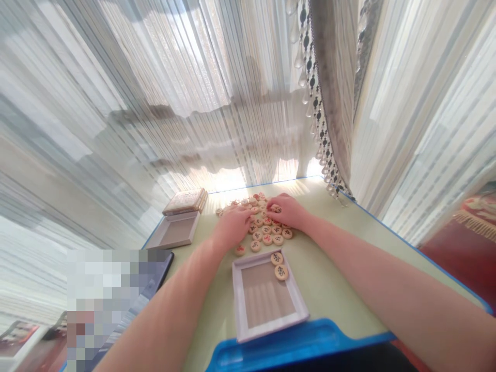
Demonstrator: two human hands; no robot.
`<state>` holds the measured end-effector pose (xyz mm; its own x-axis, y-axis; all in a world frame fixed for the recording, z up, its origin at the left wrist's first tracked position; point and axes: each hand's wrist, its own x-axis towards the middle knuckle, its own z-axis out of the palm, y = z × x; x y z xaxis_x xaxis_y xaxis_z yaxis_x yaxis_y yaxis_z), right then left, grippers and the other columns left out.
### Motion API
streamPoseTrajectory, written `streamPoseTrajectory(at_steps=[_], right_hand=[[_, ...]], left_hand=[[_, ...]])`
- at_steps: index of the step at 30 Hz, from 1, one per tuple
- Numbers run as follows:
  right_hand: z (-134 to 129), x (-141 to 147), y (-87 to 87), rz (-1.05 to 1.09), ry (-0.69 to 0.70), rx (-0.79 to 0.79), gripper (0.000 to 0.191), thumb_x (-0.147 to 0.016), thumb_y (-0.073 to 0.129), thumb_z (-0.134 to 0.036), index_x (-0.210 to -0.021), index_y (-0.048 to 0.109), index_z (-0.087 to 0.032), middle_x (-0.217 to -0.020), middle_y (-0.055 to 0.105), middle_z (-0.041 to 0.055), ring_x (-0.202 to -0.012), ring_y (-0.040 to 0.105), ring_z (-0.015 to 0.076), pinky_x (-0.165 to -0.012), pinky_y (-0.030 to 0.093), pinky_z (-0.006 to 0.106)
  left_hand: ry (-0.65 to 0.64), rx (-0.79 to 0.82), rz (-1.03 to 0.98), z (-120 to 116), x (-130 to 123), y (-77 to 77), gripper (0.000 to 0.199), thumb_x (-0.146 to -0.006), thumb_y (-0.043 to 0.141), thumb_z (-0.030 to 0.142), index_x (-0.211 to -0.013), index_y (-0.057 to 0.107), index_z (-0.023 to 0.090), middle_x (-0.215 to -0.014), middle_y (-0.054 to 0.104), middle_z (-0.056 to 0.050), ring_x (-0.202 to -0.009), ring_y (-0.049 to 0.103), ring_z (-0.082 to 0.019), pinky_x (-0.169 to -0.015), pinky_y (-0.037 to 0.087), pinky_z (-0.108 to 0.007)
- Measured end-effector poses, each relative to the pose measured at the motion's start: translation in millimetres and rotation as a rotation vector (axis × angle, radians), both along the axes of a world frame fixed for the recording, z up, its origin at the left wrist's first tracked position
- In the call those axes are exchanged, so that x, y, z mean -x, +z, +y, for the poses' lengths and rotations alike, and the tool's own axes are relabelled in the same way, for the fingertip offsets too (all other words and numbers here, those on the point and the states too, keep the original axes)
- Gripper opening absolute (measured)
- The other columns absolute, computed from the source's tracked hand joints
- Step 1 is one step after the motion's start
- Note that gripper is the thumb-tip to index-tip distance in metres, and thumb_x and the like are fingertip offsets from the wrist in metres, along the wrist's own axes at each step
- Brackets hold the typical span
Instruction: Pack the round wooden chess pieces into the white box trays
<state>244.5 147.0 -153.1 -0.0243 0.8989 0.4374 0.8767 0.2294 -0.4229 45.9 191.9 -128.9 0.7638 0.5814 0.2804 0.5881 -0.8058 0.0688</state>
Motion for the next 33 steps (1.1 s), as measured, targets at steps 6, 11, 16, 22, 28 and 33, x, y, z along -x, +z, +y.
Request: streamPoseTrajectory(at_steps=[6,11,16,22,28,33], right_hand=[[-13,20,9.7,0.21,0.066,0.036,0.037,-0.071,0.06,-0.016,-0.108,0.057,-0.02,-0.087,0.065,0.0006,-0.077,0.057,0.0128,-0.074,0.045,0.027],[-20,39,11.4,0.088,0.2,0.026,0.019,-0.072,0.059,-0.01,-0.087,0.065,-0.02,-0.086,0.065,0.0021,-0.081,0.058,0.0143,-0.078,0.044,0.029],[-22,39,10.5,0.001,0.296,0.044,0.02,-0.071,0.056,-0.005,-0.076,0.068,-0.019,-0.085,0.065,0.003,-0.083,0.059,0.0157,-0.078,0.046,0.028],[-22,34,12.0,-0.079,0.326,0.111,0.025,-0.068,0.053,-0.003,-0.073,0.07,-0.021,-0.084,0.069,0.0012,-0.083,0.061,0.0168,-0.081,0.046,0.029],[-26,36,15.3,-0.087,0.21,0.053,0.026,-0.073,0.049,-0.007,-0.081,0.071,-0.02,-0.088,0.069,0.0023,-0.09,0.06,0.0168,-0.086,0.044,0.028],[-16,23,3.8,-0.128,-0.086,0.073,0.044,-0.085,0.044,-0.035,-0.125,0.053,-0.019,-0.135,0.046,0.0094,-0.125,0.037,0.0251,-0.105,0.027,0.039]], left_hand=[[0.072,-0.102,0.121,-1,-1,0.8,0.029,-0.084,0.041,0.028,-0.075,0.067,0.019,-0.09,0.062,-0.009,-0.09,0.053,-0.023,-0.082,0.042,-0.034],[0.121,-0.035,0.157,1,3,9.6,0.024,-0.079,0.045,0.023,-0.072,0.067,0.019,-0.08,0.065,-0.009,-0.083,0.057,-0.022,-0.08,0.042,-0.034],[0.196,0.061,0.056,5,7,13.9,0.016,-0.071,0.054,0.025,-0.079,0.067,0.022,-0.082,0.065,-0.006,-0.085,0.056,-0.023,-0.075,0.044,-0.032],[0.064,0.033,-0.03,8,6,6.6,0.017,-0.073,0.05,0.019,-0.079,0.066,0.019,-0.087,0.064,-0.005,-0.084,0.057,-0.019,-0.077,0.045,-0.029],[0.027,0.103,-0.031,11,5,2.1,0.025,-0.073,0.047,0.015,-0.08,0.07,0.02,-0.085,0.068,-0.004,-0.084,0.06,-0.019,-0.08,0.046,-0.029],[0.141,0.027,-0.154,16,8,-1.6,0.036,-0.08,0.039,0.015,-0.103,0.065,0.021,-0.108,0.065,-0.005,-0.103,0.055,-0.02,-0.092,0.042,-0.029]])
